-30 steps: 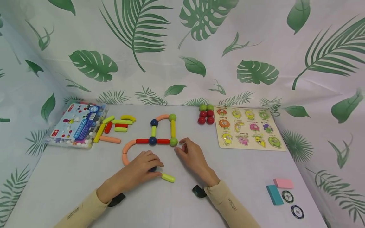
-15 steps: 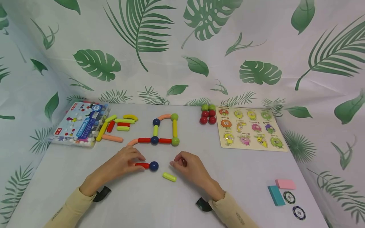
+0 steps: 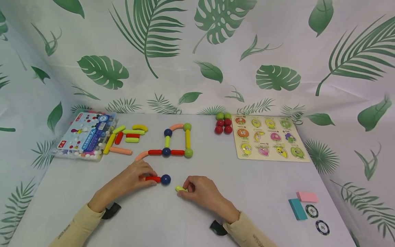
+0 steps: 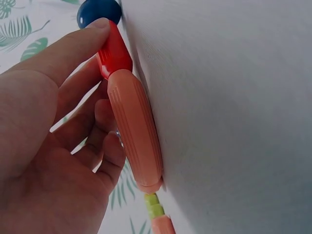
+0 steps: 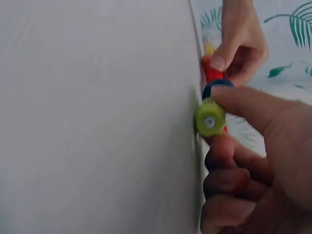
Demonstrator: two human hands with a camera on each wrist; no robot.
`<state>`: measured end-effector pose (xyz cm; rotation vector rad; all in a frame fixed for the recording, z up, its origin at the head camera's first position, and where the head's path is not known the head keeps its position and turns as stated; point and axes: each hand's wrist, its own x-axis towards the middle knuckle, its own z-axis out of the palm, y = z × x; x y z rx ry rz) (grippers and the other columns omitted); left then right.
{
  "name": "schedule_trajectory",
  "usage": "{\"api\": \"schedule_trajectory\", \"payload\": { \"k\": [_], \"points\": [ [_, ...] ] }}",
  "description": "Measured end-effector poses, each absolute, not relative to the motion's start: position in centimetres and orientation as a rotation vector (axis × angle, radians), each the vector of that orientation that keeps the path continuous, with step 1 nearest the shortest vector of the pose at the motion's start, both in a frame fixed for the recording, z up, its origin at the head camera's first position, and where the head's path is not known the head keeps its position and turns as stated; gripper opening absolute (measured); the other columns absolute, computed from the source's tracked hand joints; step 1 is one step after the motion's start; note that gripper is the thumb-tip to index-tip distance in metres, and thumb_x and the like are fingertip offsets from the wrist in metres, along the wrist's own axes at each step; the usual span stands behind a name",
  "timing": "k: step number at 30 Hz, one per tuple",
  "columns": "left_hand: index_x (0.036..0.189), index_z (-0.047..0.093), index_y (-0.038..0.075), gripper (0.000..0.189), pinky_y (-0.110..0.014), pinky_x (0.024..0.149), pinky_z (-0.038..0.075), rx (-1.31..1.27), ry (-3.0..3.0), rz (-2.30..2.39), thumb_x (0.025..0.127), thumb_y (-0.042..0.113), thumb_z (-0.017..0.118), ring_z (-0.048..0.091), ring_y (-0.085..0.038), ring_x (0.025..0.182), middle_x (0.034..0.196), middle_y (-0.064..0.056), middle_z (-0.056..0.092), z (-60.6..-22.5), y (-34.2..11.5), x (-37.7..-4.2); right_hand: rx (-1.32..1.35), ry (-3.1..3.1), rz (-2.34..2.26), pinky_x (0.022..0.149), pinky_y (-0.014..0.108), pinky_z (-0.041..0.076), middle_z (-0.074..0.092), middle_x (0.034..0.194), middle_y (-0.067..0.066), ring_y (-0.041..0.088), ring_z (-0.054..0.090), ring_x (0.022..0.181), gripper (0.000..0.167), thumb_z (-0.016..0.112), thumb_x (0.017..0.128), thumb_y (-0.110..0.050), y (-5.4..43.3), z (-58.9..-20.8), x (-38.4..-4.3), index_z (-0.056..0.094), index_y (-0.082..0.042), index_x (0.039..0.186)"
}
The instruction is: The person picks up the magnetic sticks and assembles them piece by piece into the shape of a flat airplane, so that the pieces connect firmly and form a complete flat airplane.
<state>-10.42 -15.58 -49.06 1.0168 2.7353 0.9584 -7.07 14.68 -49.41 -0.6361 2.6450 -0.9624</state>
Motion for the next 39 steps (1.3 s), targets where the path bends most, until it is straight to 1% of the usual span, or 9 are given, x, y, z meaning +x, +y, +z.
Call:
{"api": "schedule_trajectory", "payload": {
  "k": [7,14,20,32,39],
  "points": [
    [0.102,0.079,0.017,0.022,-0.037,0.094,0.052,1.005,2.735,0.954,0.084,0.028,0.084,0.059,-0.008,0.097,0.095,0.008,0.071,-49.0,-15.5,-10.5,-0.586,2.616,-0.977,0.053,0.017,0.038,0.054,0.062,-0.016,-0.002,0.045,0.056,0.022,0.077,0.09,-0.037,12.0,-49.6,-6.1,0.064,-0.023,0.08],
    [0.1,0.079,0.018,0.019,-0.034,0.09,0.051,1.048,2.747,0.984,0.084,0.027,0.084,0.058,-0.007,0.093,0.092,0.009,0.07,-49.3,-15.6,-10.6,-0.483,2.639,-1.061,0.05,0.018,0.037,0.052,0.058,-0.014,-0.001,0.045,0.052,0.026,0.074,0.091,-0.035,10.0,-49.6,-5.6,0.062,-0.02,0.074],
    [0.099,0.079,0.018,0.019,-0.035,0.091,0.051,1.051,2.745,0.982,0.084,0.028,0.084,0.058,-0.007,0.093,0.092,0.01,0.07,-49.3,-15.6,-10.6,-0.448,2.718,-1.044,0.049,0.018,0.034,0.05,0.058,-0.014,-0.002,0.043,0.051,0.027,0.072,0.092,-0.036,9.2,-49.8,-5.3,0.061,-0.021,0.074],
    [0.101,0.079,0.019,0.02,-0.033,0.09,0.052,1.022,2.734,0.958,0.084,0.029,0.084,0.058,-0.007,0.095,0.094,0.011,0.07,-49.2,-15.6,-10.6,-0.468,2.753,-1.014,0.05,0.019,0.036,0.051,0.058,-0.017,-0.002,0.044,0.052,0.027,0.069,0.094,-0.041,8.9,-49.9,-4.9,0.063,-0.024,0.074],
    [0.101,0.079,0.019,0.021,-0.036,0.094,0.051,1.026,2.74,0.944,0.084,0.029,0.084,0.059,-0.008,0.097,0.095,0.011,0.071,-49.0,-15.4,-10.6,-0.472,2.73,-1.024,0.05,0.019,0.035,0.05,0.057,-0.017,-0.002,0.045,0.052,0.028,0.068,0.095,-0.043,8.9,-49.8,-5.0,0.065,-0.024,0.075]
  ]
}}
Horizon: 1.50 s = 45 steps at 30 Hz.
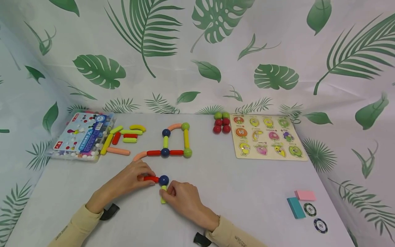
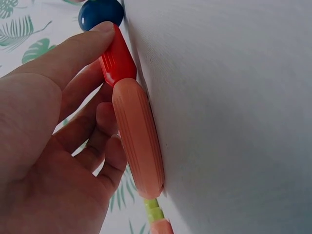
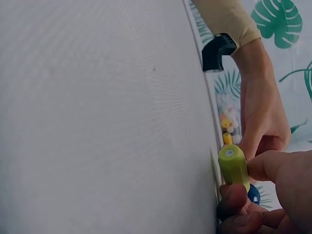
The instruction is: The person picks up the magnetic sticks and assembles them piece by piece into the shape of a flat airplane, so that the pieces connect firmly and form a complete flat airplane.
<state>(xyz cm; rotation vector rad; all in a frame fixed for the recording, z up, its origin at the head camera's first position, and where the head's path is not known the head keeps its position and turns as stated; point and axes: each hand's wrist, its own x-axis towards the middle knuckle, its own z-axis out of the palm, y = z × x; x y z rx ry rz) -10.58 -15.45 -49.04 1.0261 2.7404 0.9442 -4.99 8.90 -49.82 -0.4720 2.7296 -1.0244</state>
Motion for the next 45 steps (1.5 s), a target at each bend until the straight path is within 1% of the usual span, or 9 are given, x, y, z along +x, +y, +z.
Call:
{"api": "schedule_trajectory", "payload": {
  "k": [12,19,24,34,37,38,41,44,45],
  "points": [
    [0.102,0.078,0.019,0.022,-0.034,0.091,0.051,1.004,2.75,0.937,0.084,0.03,0.084,0.057,-0.008,0.095,0.095,0.01,0.07,-48.6,-15.6,-10.8,-0.49,2.704,-1.004,0.051,0.019,0.033,0.049,0.057,-0.016,-0.001,0.044,0.053,0.031,0.066,0.096,-0.048,9.0,-49.5,-5.7,0.066,-0.023,0.077],
    [0.1,0.078,0.018,0.022,-0.034,0.091,0.052,1.026,2.743,0.944,0.083,0.029,0.085,0.058,-0.007,0.093,0.094,0.009,0.071,-48.8,-15.5,-11.0,-0.397,2.781,-1.091,0.053,0.02,0.038,0.053,0.063,-0.014,0.003,0.048,0.057,0.023,0.067,0.097,-0.041,11.2,-48.6,-7.7,0.069,-0.022,0.084],
    [0.101,0.078,0.018,0.022,-0.031,0.088,0.052,1.018,2.74,0.94,0.083,0.029,0.085,0.057,-0.007,0.093,0.093,0.01,0.07,-48.8,-15.6,-11.0,-0.229,2.891,-1.238,0.056,0.022,0.044,0.063,0.075,-0.005,0.011,0.055,0.065,0.017,0.069,0.097,-0.034,14.6,-47.9,-11.2,0.069,-0.017,0.094],
    [0.101,0.078,0.018,0.022,-0.03,0.087,0.052,1.006,2.72,0.976,0.083,0.029,0.085,0.057,-0.008,0.092,0.093,0.009,0.07,-49.0,-15.7,-10.8,0.073,3.22,-1.287,0.059,0.022,0.046,0.072,0.098,0.009,0.02,0.062,0.073,0.024,0.069,0.096,-0.022,22.1,-48.5,-17.8,0.069,-0.005,0.114],
    [0.101,0.078,0.017,0.022,-0.029,0.086,0.052,1.011,2.715,0.986,0.083,0.028,0.085,0.056,-0.008,0.092,0.093,0.008,0.07,-49.1,-15.7,-10.8,0.148,3.273,-1.292,0.063,0.026,0.045,0.07,0.107,0.012,0.022,0.061,0.076,0.028,0.071,0.095,-0.019,23.4,-48.8,-19.3,0.068,-0.004,0.118],
    [0.101,0.078,0.017,0.022,-0.029,0.086,0.052,1.014,2.715,0.988,0.083,0.028,0.085,0.056,-0.007,0.091,0.093,0.008,0.07,-49.1,-15.7,-10.8,0.171,3.284,-1.279,0.07,0.028,0.049,0.069,0.109,0.014,0.023,0.06,0.077,0.029,0.07,0.095,-0.019,23.8,-49.0,-19.7,0.068,-0.003,0.119],
    [0.101,0.078,0.017,0.022,-0.028,0.085,0.052,1.011,2.713,0.99,0.083,0.029,0.085,0.056,-0.007,0.091,0.093,0.008,0.07,-49.2,-15.7,-10.7,0.221,3.284,-1.267,0.075,0.035,0.048,0.064,0.118,0.018,0.026,0.059,0.082,0.034,0.071,0.094,-0.02,24.4,-49.4,-21.0,0.067,-0.002,0.123],
    [0.101,0.078,0.018,0.022,-0.027,0.084,0.052,1.008,2.71,0.989,0.084,0.029,0.084,0.056,-0.007,0.091,0.093,0.009,0.069,-49.2,-15.7,-10.7,0.265,3.263,-1.251,0.077,0.037,0.046,0.06,0.123,0.021,0.029,0.06,0.085,0.038,0.072,0.093,-0.021,24.8,-49.6,-21.8,0.066,-0.001,0.125],
    [0.101,0.078,0.018,0.022,-0.027,0.084,0.052,1.008,2.712,0.988,0.084,0.029,0.084,0.055,-0.007,0.091,0.093,0.009,0.069,-49.2,-15.7,-10.7,0.275,3.258,-1.241,0.072,0.036,0.043,0.06,0.125,0.021,0.029,0.06,0.086,0.039,0.072,0.093,-0.021,24.8,-49.6,-22.0,0.065,0.0,0.125]
  ]
}}
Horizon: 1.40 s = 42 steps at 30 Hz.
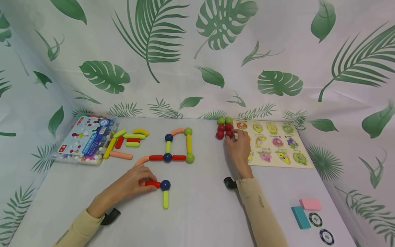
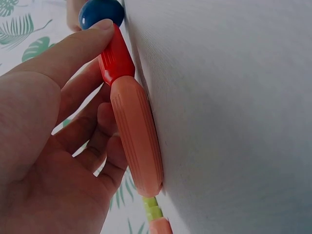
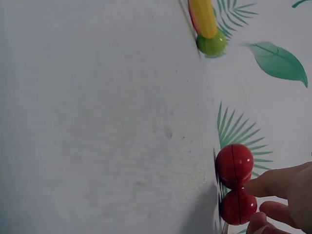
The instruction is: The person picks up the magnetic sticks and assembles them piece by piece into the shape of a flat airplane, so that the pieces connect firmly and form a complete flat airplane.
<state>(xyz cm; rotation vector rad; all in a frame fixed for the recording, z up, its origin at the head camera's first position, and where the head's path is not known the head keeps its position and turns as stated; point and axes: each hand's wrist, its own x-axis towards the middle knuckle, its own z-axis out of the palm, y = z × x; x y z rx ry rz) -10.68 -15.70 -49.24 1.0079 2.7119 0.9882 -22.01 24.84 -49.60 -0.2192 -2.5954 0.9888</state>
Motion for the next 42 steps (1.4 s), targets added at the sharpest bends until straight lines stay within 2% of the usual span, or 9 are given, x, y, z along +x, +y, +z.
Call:
{"api": "schedule_trajectory", "payload": {
  "k": [6,9,11,13,16,22,28,37,42],
  "points": [
    [0.102,0.078,0.018,0.023,-0.024,0.081,0.051,1.025,2.73,0.984,0.083,0.031,0.085,0.054,-0.005,0.09,0.092,0.01,0.069,-49.3,-15.5,-10.4,-0.229,-2.648,0.959,0.078,0.038,0.04,0.062,0.119,0.021,0.031,0.055,0.093,0.042,0.071,0.093,-0.019,25.4,-49.9,-22.4,0.062,0.001,0.129],
    [0.102,0.078,0.018,0.025,-0.024,0.081,0.051,1.038,2.734,0.987,0.083,0.031,0.085,0.055,-0.005,0.091,0.093,0.009,0.069,-49.4,-15.4,-10.3,-0.224,-2.665,0.967,0.09,0.043,0.042,0.063,0.117,0.02,0.031,0.053,0.097,0.042,0.071,0.093,-0.018,25.7,-50.1,-22.4,0.061,0.001,0.13],
    [0.104,0.078,0.018,0.025,-0.025,0.083,0.052,1.035,2.728,0.987,0.083,0.031,0.085,0.055,-0.006,0.093,0.095,0.009,0.07,-49.4,-15.4,-10.3,-0.221,-2.673,0.976,0.09,0.044,0.042,0.064,0.116,0.02,0.032,0.053,0.097,0.042,0.071,0.093,-0.019,25.9,-50.2,-22.3,0.06,0.001,0.129],
    [0.105,0.078,0.018,0.026,-0.026,0.085,0.052,1.025,2.718,0.986,0.084,0.031,0.084,0.056,-0.006,0.095,0.097,0.009,0.07,-49.4,-15.3,-10.2,-0.222,-2.686,0.98,0.088,0.042,0.044,0.065,0.116,0.019,0.03,0.054,0.096,0.042,0.072,0.093,-0.021,26.0,-50.3,-22.3,0.06,0.0,0.128],
    [0.107,0.077,0.019,0.027,-0.027,0.087,0.052,0.998,2.705,0.983,0.085,0.034,0.083,0.056,-0.005,0.098,0.1,0.009,0.07,-49.3,-15.2,-10.1,-0.223,-2.695,0.996,0.075,0.037,0.042,0.064,0.114,0.017,0.028,0.055,0.092,0.042,0.073,0.093,-0.025,26.0,-50.4,-22.1,0.061,-0.001,0.125],
    [0.111,0.077,0.019,0.033,-0.028,0.09,0.052,0.971,2.712,0.992,0.087,0.04,0.08,0.055,-0.005,0.103,0.105,0.009,0.069,-49.0,-14.8,-10.3,-0.191,-2.704,1.007,0.07,0.032,0.041,0.064,0.111,0.014,0.025,0.056,0.084,0.042,0.072,0.093,-0.03,25.4,-50.1,-21.1,0.059,-0.004,0.123],
    [0.113,0.076,0.021,0.033,-0.031,0.093,0.05,0.973,2.688,1.016,0.089,0.042,0.077,0.055,-0.006,0.105,0.106,0.01,0.069,-48.9,-14.0,-10.5,-0.075,-2.725,0.999,0.064,0.028,0.043,0.067,0.108,0.01,0.022,0.057,0.08,0.041,0.075,0.092,-0.03,23.7,-49.8,-18.4,0.06,-0.006,0.121],
    [0.112,0.077,0.022,0.027,-0.029,0.09,0.049,0.956,2.663,1.034,0.093,0.039,0.074,0.054,-0.005,0.103,0.103,0.011,0.068,-49.1,-13.8,-10.5,0.337,-2.814,1.305,0.061,0.021,0.043,0.063,0.097,0.002,0.015,0.054,0.072,0.036,0.079,0.09,-0.029,19.3,-50.1,-13.3,0.062,-0.016,0.119],
    [0.114,0.076,0.02,0.026,-0.03,0.091,0.05,0.957,2.645,1.035,0.095,0.037,0.071,0.055,-0.008,0.103,0.104,0.01,0.068,-48.9,-13.9,-10.6,0.645,-2.865,1.481,0.06,0.021,0.044,0.059,0.079,-0.003,0.009,0.053,0.067,0.034,0.08,0.089,-0.031,16.7,-50.2,-10.1,0.063,-0.022,0.117]
  ]
}}
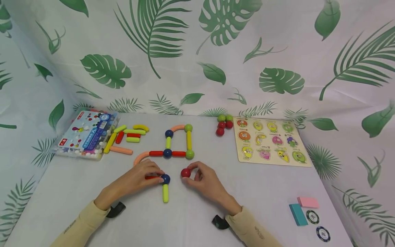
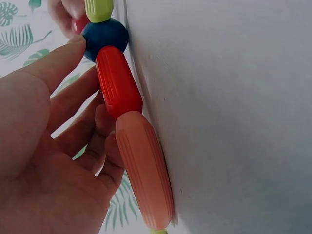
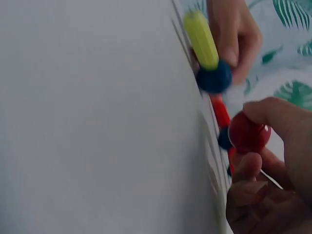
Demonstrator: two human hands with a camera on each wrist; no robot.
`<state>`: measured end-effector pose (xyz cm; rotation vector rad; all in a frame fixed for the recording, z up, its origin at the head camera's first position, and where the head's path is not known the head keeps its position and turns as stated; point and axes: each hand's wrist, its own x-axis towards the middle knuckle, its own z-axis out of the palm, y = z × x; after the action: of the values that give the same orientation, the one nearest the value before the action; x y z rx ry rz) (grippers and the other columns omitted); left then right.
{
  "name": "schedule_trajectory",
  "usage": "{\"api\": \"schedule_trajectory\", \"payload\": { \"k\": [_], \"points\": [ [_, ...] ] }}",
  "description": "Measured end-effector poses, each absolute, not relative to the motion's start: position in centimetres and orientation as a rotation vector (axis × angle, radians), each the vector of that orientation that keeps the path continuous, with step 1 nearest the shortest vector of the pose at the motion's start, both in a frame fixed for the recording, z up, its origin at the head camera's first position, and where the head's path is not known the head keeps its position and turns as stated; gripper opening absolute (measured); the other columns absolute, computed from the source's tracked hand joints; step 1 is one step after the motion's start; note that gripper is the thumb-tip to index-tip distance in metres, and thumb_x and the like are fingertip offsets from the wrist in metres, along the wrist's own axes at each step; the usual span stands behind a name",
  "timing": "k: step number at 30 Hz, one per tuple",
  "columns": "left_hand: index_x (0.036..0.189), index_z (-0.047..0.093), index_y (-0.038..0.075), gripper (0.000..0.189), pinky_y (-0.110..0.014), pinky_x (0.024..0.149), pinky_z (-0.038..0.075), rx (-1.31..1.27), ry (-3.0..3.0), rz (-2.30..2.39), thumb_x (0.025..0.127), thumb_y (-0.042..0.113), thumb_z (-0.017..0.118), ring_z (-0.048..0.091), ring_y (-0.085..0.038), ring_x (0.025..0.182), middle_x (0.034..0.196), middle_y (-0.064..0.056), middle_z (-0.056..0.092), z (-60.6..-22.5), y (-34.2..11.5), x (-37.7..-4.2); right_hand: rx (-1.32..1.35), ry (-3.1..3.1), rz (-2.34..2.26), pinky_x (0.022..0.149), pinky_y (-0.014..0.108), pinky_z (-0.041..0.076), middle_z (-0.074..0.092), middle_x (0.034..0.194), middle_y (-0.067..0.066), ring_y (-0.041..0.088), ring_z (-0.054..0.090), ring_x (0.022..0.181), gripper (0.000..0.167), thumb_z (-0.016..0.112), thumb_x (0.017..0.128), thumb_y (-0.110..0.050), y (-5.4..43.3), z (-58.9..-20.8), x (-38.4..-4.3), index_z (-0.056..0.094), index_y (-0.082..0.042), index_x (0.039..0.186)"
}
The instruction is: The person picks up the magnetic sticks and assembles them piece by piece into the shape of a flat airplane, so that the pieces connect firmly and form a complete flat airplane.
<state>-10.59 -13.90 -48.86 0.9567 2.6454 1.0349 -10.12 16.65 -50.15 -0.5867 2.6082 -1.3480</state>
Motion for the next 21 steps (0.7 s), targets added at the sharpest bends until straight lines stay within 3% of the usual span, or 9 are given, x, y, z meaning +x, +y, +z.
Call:
{"api": "schedule_trajectory", "payload": {
  "k": [9,14,21],
  "points": [
    [0.114,0.076,0.02,0.025,-0.033,0.091,0.05,0.961,2.652,1.03,0.095,0.036,0.071,0.056,-0.008,0.103,0.103,0.01,0.068,-49.0,-14.0,-10.7,-0.846,2.332,-1.319,0.057,0.017,0.042,0.057,0.078,-0.002,0.0,0.048,0.064,0.033,0.077,0.09,-0.041,14.5,-50.7,-6.0,0.061,-0.03,0.117],
    [0.114,0.076,0.02,0.025,-0.032,0.091,0.049,0.96,2.644,1.042,0.095,0.036,0.071,0.056,-0.008,0.102,0.102,0.012,0.068,-48.9,-14.0,-10.7,-0.967,2.293,-1.3,0.058,0.016,0.044,0.058,0.088,-0.002,0.002,0.049,0.067,0.035,0.077,0.09,-0.041,13.9,-50.8,-5.0,0.06,-0.028,0.118],
    [0.114,0.077,0.022,0.025,-0.03,0.092,0.049,0.955,2.65,1.024,0.095,0.037,0.072,0.055,-0.005,0.103,0.102,0.014,0.067,-48.9,-13.9,-10.6,-0.996,2.348,-1.256,0.058,0.014,0.043,0.057,0.088,-0.006,-0.001,0.049,0.068,0.037,0.078,0.088,-0.043,13.5,-51.0,-4.5,0.061,-0.029,0.118]
  ]
}}
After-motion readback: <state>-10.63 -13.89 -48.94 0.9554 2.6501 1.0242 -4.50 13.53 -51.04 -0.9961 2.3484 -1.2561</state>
